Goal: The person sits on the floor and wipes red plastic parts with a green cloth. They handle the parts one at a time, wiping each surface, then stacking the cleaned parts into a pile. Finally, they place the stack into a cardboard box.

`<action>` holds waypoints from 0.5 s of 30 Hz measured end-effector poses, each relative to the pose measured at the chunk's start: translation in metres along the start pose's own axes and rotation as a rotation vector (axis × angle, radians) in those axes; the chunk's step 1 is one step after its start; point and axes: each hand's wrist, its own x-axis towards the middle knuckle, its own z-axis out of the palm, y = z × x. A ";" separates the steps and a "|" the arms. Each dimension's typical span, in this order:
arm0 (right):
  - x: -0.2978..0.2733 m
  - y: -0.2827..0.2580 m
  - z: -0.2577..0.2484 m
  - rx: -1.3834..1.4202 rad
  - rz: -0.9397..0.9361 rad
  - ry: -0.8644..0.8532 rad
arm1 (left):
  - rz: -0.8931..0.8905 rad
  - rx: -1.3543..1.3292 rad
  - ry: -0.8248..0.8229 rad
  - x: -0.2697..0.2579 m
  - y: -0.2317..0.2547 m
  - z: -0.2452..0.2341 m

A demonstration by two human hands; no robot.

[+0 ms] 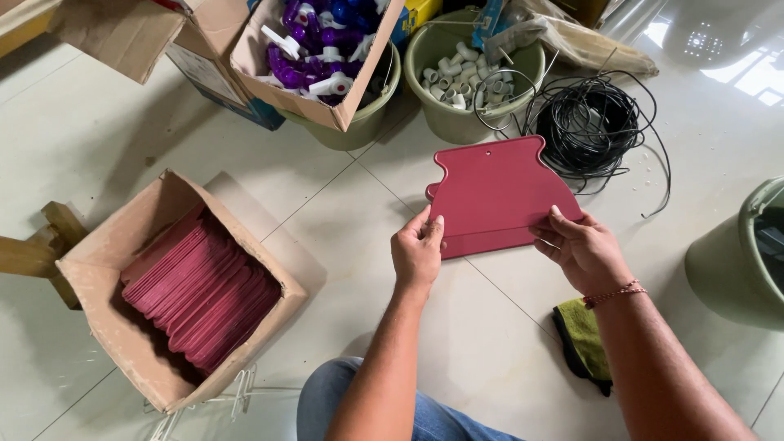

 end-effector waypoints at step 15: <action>-0.017 -0.001 0.006 -0.030 -0.018 -0.006 | -0.080 -0.042 0.022 -0.008 -0.011 -0.002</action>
